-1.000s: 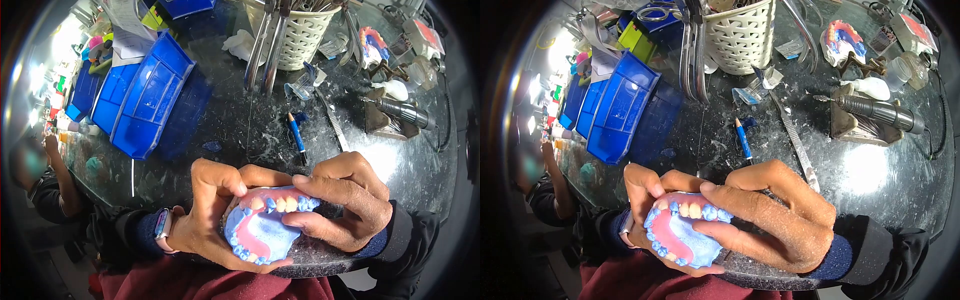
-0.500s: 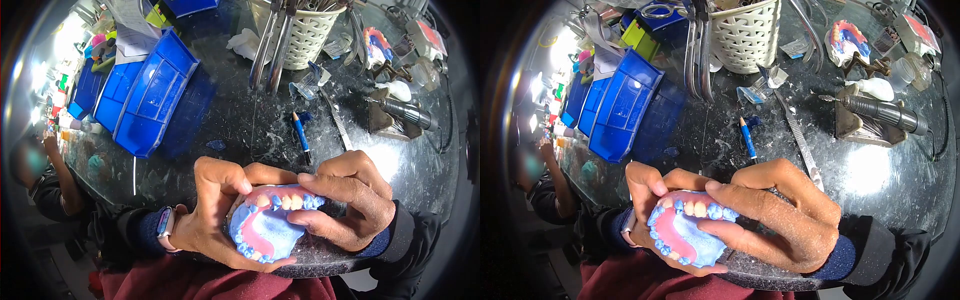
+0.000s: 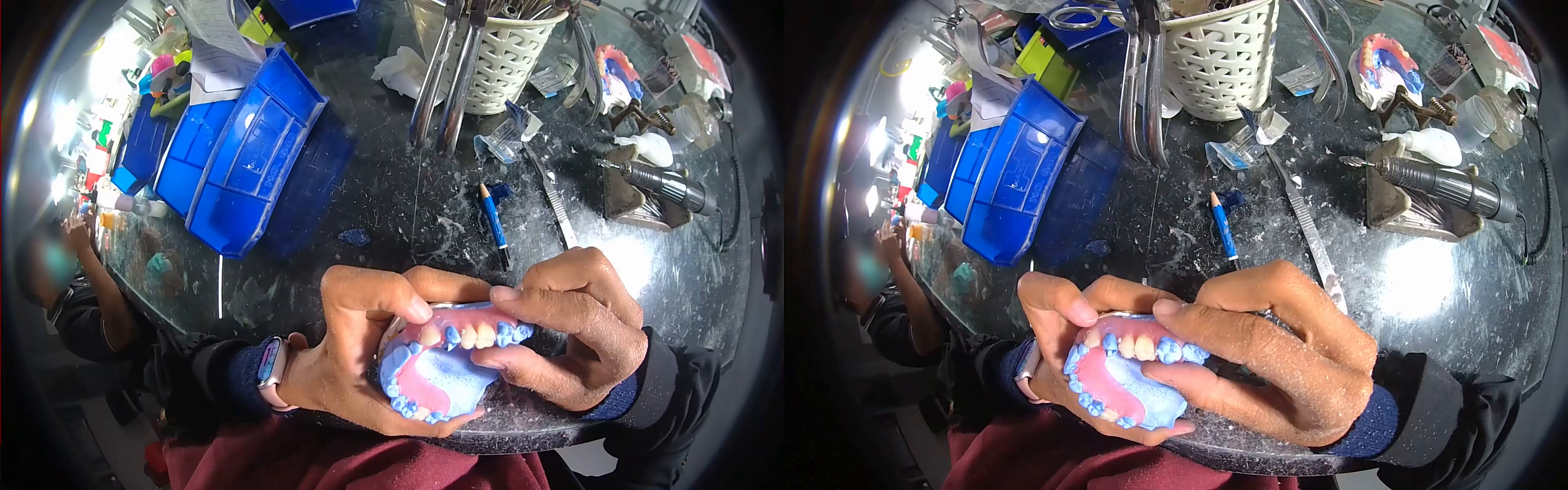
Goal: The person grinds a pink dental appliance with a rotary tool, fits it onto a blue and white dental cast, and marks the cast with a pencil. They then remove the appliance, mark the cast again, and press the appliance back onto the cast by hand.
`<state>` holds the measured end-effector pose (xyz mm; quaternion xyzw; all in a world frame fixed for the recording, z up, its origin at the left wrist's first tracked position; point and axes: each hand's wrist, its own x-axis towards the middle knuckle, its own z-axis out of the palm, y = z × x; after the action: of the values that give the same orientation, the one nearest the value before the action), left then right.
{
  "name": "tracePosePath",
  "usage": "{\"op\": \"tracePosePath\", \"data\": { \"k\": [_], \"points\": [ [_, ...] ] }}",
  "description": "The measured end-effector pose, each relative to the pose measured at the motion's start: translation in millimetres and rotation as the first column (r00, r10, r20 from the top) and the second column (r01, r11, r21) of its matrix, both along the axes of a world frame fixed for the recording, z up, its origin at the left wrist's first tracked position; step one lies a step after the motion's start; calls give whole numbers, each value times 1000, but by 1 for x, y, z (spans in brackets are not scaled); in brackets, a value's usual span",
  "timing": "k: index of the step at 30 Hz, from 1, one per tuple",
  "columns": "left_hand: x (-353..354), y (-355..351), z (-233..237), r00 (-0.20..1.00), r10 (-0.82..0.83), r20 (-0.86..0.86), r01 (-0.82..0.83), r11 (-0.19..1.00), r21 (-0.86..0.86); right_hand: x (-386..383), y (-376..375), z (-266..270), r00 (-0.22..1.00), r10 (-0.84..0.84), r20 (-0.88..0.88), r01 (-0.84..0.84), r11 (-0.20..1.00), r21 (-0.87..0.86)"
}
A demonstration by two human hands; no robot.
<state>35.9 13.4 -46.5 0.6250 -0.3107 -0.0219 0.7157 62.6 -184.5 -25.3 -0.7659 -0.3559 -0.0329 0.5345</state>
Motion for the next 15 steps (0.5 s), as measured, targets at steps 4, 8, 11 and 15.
{"op": "tracePosePath", "data": {
  "k": [4, 8, 11, 15],
  "points": [
    [0, -1, -1, 1000, 8, 6, -8, 1000, -15, 0, 0, 1, 1000, 1, -6, -1, 1000, -7],
    [0, -1, -3, 1000, -3, 10, 3, 999, -45, 1, 0, 1, 1000, 4, -2, -4, 1000, -15],
    [0, -1, -3, 1000, 7, 21, -6, 999, -38, 0, 0, 1, 1000, 6, -8, -6, 1000, -9],
    [-1, -3, -3, 1000, 16, 21, -15, 998, -54, 0, 0, 1, 1000, 13, -16, -13, 1000, -10]
  ]
}}
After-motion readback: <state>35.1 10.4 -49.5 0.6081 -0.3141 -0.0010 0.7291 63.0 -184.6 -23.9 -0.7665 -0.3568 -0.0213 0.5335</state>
